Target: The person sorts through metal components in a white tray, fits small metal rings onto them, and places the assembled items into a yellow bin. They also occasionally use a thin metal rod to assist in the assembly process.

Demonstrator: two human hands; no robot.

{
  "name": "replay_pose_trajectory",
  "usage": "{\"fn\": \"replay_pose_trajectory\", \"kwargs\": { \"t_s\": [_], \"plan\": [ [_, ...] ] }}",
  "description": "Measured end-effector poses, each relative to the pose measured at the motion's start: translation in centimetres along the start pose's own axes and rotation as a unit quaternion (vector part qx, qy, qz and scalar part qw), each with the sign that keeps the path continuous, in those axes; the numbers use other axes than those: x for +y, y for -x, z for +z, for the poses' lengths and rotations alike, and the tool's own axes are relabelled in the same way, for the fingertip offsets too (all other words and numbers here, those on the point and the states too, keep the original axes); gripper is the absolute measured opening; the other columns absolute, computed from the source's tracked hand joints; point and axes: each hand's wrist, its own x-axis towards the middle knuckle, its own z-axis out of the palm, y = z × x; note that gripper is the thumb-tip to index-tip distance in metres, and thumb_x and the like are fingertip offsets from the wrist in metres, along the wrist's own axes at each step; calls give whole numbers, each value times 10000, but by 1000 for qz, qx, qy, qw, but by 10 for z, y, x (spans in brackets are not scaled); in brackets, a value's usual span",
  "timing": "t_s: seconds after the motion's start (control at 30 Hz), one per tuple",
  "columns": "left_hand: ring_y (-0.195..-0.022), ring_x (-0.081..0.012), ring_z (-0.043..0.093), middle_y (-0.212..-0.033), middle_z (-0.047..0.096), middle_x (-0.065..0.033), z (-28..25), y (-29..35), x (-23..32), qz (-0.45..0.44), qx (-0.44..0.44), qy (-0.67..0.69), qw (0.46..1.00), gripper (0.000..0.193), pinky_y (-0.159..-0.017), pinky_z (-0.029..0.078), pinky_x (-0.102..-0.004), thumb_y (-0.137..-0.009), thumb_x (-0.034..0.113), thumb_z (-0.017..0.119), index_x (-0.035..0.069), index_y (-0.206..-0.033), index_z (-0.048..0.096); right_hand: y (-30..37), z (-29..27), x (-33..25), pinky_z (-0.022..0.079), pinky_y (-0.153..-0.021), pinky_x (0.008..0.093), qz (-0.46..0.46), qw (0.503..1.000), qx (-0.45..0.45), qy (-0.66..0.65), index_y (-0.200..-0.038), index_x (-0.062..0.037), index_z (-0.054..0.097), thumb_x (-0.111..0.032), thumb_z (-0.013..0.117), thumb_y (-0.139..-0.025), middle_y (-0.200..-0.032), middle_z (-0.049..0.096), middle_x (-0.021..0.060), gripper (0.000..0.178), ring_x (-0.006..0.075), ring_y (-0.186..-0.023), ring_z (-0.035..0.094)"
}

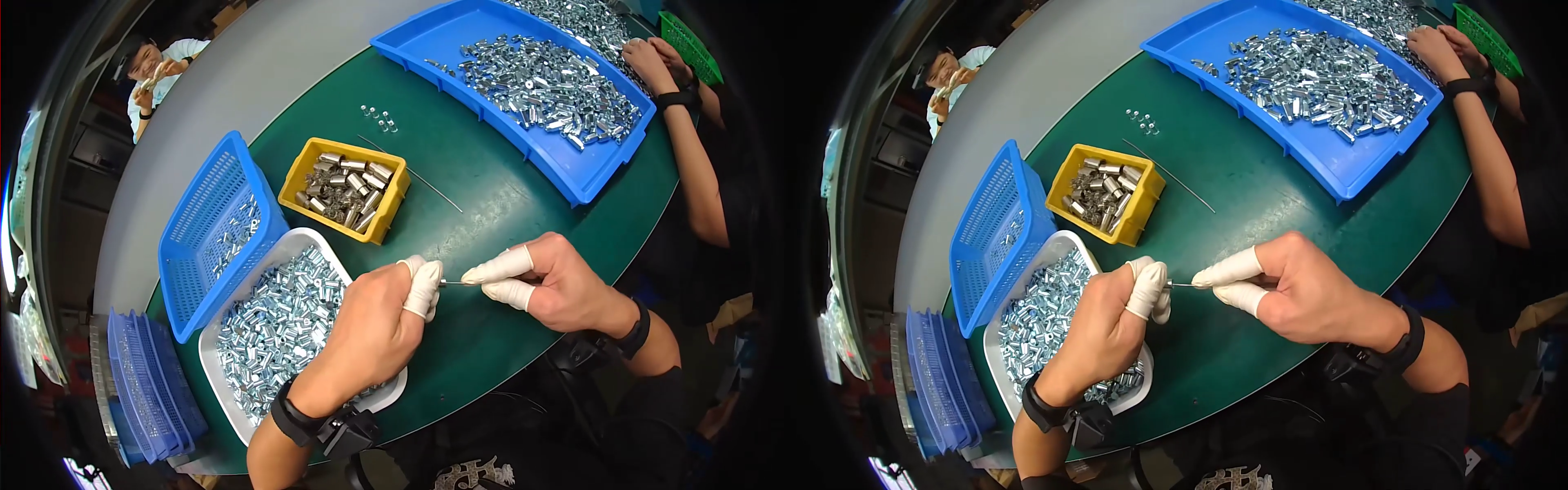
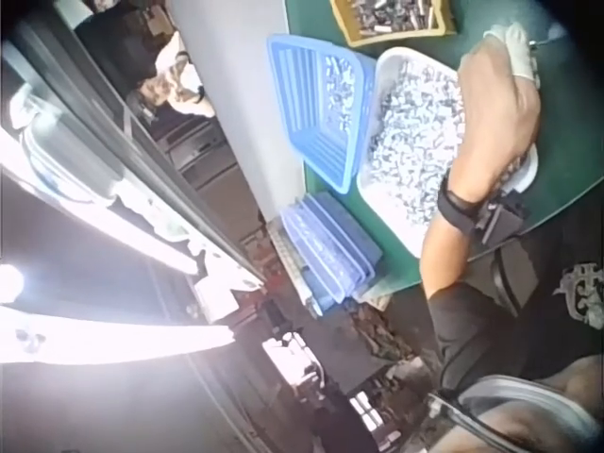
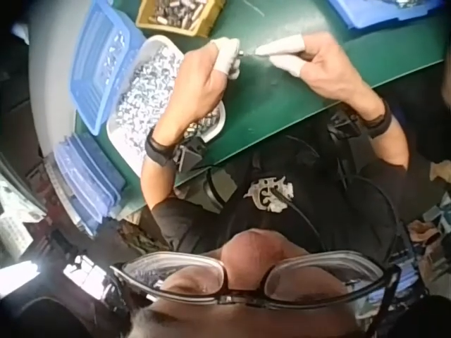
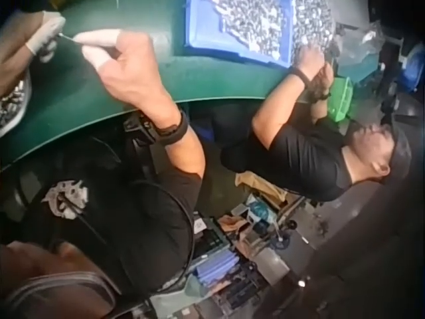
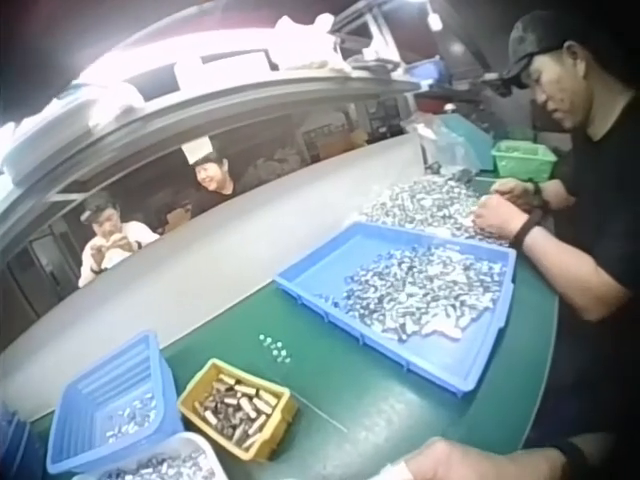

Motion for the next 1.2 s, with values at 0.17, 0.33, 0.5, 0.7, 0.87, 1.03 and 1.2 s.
{"fn": "replay_pose_trajectory", "kwargs": {
  "t_s": [0.17, 0.33, 0.5, 0.7, 0.87, 1.03, 1.2],
  "plan": [
    [-589, -265, 567, -651, 562, -110, -1, -10, 8, 5, 8, -27, 1000, 370, -586, 452, -363, -1057, 237, 424, -9, -802, 533, -1, -10, -18, 479, -627, 263, -5, 995, 16, 102, -1040, -21, 746, 72, 624, -850, -766, 697, 105, 244, 146, -708, 639],
    [-585, -253, 567, -647, 557, -109, 3, -13, 2, 53, 3, -111, 992, 374, -581, 453, -356, -1059, 239, 419, -10, -805, 532, 0, -11, -20, 484, -643, 265, 38, 993, 5, 111, -1035, -23, 748, 66, 622, -856, -783, 702, 106, 235, 147, -731, 648],
    [-591, -250, 571, -642, 555, -108, 3, -15, 1, 14, -1, -37, 999, 384, -582, 453, -351, -1061, 244, 412, -11, -801, 531, 0, -13, -12, 481, -635, 263, 26, 998, 13, 64, -1035, -22, 747, 53, 632, -860, -801, 708, 105, 222, 143, -720, 645],
    [-576, -270, 559, -647, 554, -116, 4, -23, 6, 3, -13, -4, 1000, 390, -576, 452, -357, -1058, 252, 421, -8, -789, 532, 1, -19, -15, 483, -640, 245, 39, 994, 34, 95, -1035, -21, 746, 41, 642, -864, -825, 716, 104, 210, 127, -726, 642],
    [-581, -334, 576, -650, 581, -161, 6, -24, 0, 31, -54, -87, 994, 385, -582, 460, -406, -1036, 257, 461, -7, -773, 557, 4, -28, -6, 448, -591, 229, 73, 996, -6, 52, -1035, -4, 738, 24, 631, -884, -779, 683, 53, 187, 79, -663, 583],
    [-657, -399, 615, -689, 624, -202, 20, -32, -3, -9, -1, -300, 954, 355, -623, 479, -474, -985, 274, 528, 9, -764, 615, 9, -36, 0, 426, -570, 211, 143, 986, 82, 29, -1067, 20, 700, -4, 602, -920, -762, 633, -1, 178, 38, -634, 527],
    [-693, -413, 632, -710, 641, -209, 20, -40, 4, -27, -7, -342, 939, 352, -644, 495, -500, -956, 303, 562, 25, -755, 642, 16, -35, 8, 426, -570, 203, 150, 978, 106, 99, -1082, 22, 672, -19, 587, -936, -764, 611, -13, 174, 29, -637, 516]
  ]
}}
